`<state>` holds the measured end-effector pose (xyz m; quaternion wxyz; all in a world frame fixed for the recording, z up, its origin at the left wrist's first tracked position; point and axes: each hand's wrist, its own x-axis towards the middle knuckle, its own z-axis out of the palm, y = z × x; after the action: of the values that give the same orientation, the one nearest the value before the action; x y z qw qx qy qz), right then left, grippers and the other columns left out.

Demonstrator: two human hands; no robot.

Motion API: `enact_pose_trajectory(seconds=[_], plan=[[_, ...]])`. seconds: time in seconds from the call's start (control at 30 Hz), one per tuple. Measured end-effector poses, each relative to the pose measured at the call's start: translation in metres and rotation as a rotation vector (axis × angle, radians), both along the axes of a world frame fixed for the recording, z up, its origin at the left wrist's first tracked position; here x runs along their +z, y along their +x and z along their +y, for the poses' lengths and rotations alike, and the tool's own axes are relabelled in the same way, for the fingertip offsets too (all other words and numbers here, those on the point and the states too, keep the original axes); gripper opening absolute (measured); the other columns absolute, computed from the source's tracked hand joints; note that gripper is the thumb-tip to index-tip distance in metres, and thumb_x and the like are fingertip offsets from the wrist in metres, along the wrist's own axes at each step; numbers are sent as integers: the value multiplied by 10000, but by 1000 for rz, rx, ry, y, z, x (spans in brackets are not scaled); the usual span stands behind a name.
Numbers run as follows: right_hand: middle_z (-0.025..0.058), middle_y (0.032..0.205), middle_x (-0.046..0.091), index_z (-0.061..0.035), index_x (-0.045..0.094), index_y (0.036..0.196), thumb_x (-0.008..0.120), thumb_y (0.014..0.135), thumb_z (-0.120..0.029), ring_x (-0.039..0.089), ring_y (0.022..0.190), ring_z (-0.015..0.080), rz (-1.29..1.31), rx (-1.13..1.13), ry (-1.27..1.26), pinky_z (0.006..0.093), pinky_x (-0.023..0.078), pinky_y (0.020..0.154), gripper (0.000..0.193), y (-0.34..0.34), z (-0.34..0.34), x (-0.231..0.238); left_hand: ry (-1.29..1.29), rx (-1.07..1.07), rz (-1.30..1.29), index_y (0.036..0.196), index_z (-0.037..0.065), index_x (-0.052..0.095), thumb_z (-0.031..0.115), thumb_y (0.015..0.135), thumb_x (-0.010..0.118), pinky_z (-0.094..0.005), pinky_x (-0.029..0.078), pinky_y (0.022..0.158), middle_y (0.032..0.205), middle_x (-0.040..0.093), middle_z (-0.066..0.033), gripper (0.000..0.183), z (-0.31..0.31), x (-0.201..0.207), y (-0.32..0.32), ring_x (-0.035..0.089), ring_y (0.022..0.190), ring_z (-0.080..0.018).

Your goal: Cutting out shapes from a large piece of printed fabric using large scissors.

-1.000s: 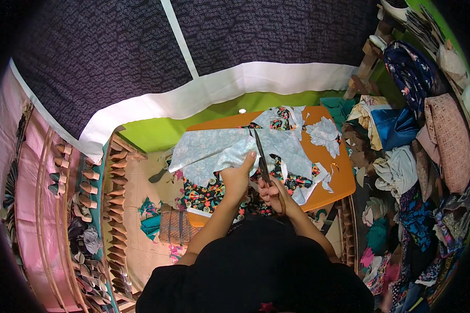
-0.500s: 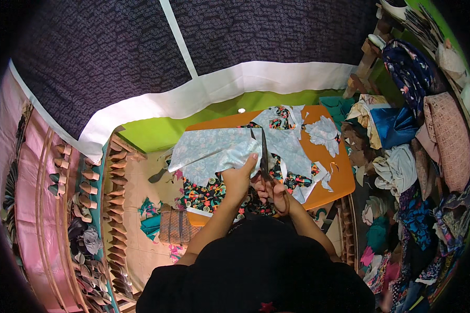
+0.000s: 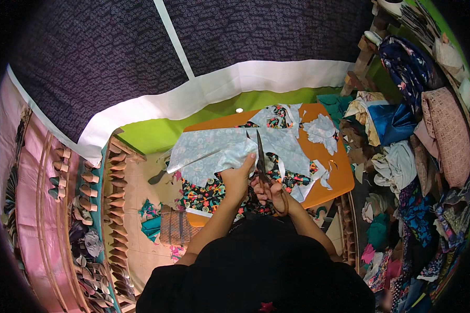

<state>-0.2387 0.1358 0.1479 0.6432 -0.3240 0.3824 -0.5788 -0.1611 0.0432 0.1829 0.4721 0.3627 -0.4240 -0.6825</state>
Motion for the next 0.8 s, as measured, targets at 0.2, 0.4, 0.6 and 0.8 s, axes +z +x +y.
enact_pose_trajectory(seconds=[0.2,0.4,0.6,0.8], plan=[[-38,707,313,-40,382,977,441,495,-788,309,572,47,-6,-4,-16,183,311,499,892,1,-1,-2,22,-20,-31,789,-2,556,123,711,662,-210,391,451,701,559,-28,182,2,4,0,498,538,-80],[-34,697,317,-40,396,981,419,454,-811,328,581,60,-164,141,-25,199,324,516,935,-1,0,4,122,-283,63,882,-16,548,175,788,564,-229,425,533,768,573,-46,213,-11,-20,5,511,592,-90],[-37,683,310,-16,404,983,394,393,-843,336,574,68,-159,248,27,202,314,521,1016,-6,3,3,23,-720,270,1142,-36,405,239,848,422,-283,436,757,994,562,-132,403,-26,-20,9,564,843,-181],[-54,687,308,-65,422,951,526,445,-782,302,552,33,-107,109,15,174,289,482,884,-6,7,12,37,-491,22,934,12,539,288,742,644,-200,358,500,768,538,1,352,-28,-31,12,456,602,-66]])
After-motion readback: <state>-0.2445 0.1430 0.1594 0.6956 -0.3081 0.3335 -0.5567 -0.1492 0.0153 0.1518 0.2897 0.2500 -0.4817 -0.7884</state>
